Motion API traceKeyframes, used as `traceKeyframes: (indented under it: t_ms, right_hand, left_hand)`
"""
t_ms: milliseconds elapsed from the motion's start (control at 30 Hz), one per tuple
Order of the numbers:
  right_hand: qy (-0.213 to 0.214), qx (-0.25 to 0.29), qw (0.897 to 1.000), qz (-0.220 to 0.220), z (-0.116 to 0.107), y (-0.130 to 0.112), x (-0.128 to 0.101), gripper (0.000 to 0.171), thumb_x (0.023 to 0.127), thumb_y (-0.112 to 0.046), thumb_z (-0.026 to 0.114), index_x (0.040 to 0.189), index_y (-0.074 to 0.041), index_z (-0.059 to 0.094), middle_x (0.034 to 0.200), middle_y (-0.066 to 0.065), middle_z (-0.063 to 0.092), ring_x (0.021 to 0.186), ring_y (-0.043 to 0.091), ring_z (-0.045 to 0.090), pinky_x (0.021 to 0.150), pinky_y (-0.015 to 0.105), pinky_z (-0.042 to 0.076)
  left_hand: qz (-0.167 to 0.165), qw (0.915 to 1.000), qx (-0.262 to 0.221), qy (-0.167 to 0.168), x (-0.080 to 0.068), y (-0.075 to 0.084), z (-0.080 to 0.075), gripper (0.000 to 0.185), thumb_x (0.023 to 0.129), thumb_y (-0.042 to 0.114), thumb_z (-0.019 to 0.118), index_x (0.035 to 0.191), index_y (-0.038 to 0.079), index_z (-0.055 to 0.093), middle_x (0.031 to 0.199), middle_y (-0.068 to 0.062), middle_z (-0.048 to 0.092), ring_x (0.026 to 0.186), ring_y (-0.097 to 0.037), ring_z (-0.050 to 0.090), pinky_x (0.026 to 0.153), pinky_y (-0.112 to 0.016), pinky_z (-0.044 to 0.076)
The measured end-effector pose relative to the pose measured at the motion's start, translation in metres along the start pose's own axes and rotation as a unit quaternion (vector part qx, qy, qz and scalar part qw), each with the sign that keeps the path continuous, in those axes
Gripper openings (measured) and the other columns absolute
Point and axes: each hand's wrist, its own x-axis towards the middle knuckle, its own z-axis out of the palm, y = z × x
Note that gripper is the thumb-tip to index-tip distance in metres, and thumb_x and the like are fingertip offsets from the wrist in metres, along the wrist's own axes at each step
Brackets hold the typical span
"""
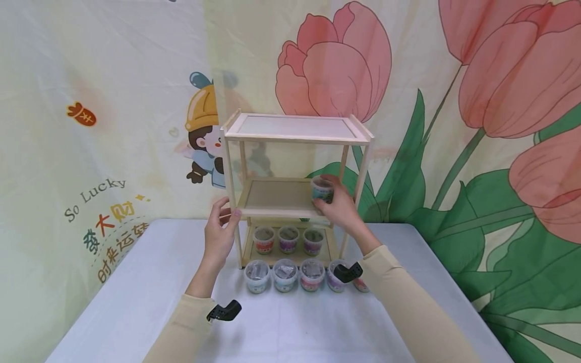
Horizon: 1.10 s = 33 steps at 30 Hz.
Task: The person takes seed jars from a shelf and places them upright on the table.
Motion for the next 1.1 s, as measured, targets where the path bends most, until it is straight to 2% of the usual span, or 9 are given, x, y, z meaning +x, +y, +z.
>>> traceKeyframes:
  t_ms: [133,267,300,367,500,667,767,967,1100]
  right_hand:
    - [0.005,-0.008,1.0,-0.016,0.001,0.005,0.0,0.066,0.101,-0.014,0.07,0.16,-0.014,0.04,0.155,0.019,0.051,0.133,0.039,0.056,0.103,0.057,0.049]
    - [-0.001,-0.021,0.999,-0.038,0.002,0.009,0.0,0.064,0.102,-0.013,0.07,0.159,-0.014,0.04,0.154,0.02,0.052,0.1,0.037,0.066,0.085,0.051,0.052]
    - [-0.002,-0.025,0.999,-0.043,0.002,0.01,0.0,0.064,0.102,-0.013,0.069,0.159,-0.013,0.04,0.154,0.02,0.052,0.098,0.037,0.066,0.084,0.05,0.051]
    - [-0.003,-0.029,0.998,-0.051,0.002,0.011,0.0,0.064,0.103,-0.012,0.069,0.159,-0.012,0.04,0.153,0.02,0.053,0.101,0.038,0.067,0.085,0.051,0.052]
    - [0.001,-0.035,0.998,-0.059,0.003,0.015,0.0,0.063,0.103,-0.013,0.071,0.159,-0.012,0.041,0.151,0.021,0.054,0.122,0.04,0.063,0.092,0.055,0.053]
    - [0.008,-0.035,0.997,-0.065,0.002,0.018,0.001,0.063,0.102,-0.014,0.072,0.158,-0.013,0.042,0.15,0.021,0.055,0.126,0.042,0.062,0.095,0.057,0.052]
    - [0.01,-0.028,0.998,-0.062,0.001,0.019,0.0,0.064,0.102,-0.016,0.073,0.159,-0.015,0.042,0.148,0.02,0.056,0.122,0.038,0.063,0.092,0.053,0.054]
    - [0.012,0.003,0.998,-0.06,-0.001,0.019,-0.002,0.064,0.101,-0.019,0.075,0.158,-0.02,0.045,0.143,0.016,0.058,0.09,0.03,0.062,0.072,0.041,0.051]
    - [-0.007,0.043,0.997,-0.068,0.0,0.015,-0.006,0.065,0.1,-0.018,0.076,0.157,-0.02,0.045,0.143,0.015,0.058,0.102,0.029,0.068,0.081,0.041,0.058]
  left_hand:
    - [0.0,0.9999,0.009,0.004,0.0,-0.001,0.001,0.053,0.109,0.037,0.061,0.157,0.024,0.045,0.138,-0.017,0.055,0.128,-0.033,0.054,0.104,-0.054,0.047]
    - [-0.001,1.0,0.007,0.003,-0.001,-0.003,-0.001,0.052,0.109,0.037,0.062,0.157,0.024,0.046,0.137,-0.018,0.055,0.128,-0.034,0.054,0.104,-0.055,0.047]
    - [-0.002,1.0,0.005,0.002,-0.001,-0.003,-0.001,0.052,0.109,0.037,0.062,0.157,0.024,0.046,0.137,-0.018,0.055,0.128,-0.034,0.053,0.104,-0.055,0.046]
    - [-0.003,1.0,0.002,0.0,-0.001,-0.002,-0.001,0.052,0.109,0.036,0.062,0.157,0.024,0.046,0.137,-0.018,0.055,0.128,-0.034,0.053,0.104,-0.055,0.046]
    - [-0.003,1.0,-0.004,-0.003,-0.001,-0.001,-0.001,0.053,0.109,0.036,0.063,0.158,0.024,0.045,0.138,-0.018,0.054,0.129,-0.034,0.053,0.104,-0.055,0.046]
    - [0.002,1.0,-0.001,-0.005,0.001,0.001,0.0,0.054,0.109,0.035,0.063,0.158,0.024,0.045,0.14,-0.018,0.054,0.129,-0.033,0.053,0.104,-0.053,0.046]
    - [0.007,1.0,0.001,-0.005,0.003,0.002,0.0,0.052,0.109,0.036,0.063,0.156,0.024,0.047,0.138,-0.018,0.056,0.127,-0.033,0.054,0.103,-0.052,0.047]
    - [0.01,0.9999,-0.001,-0.01,0.004,0.002,0.001,0.052,0.108,0.038,0.063,0.155,0.023,0.048,0.136,-0.018,0.056,0.126,-0.033,0.054,0.103,-0.052,0.047]
    - [0.002,1.0,0.002,-0.007,0.002,0.001,-0.001,0.051,0.108,0.037,0.063,0.155,0.023,0.048,0.135,-0.018,0.056,0.127,-0.033,0.055,0.103,-0.052,0.047]
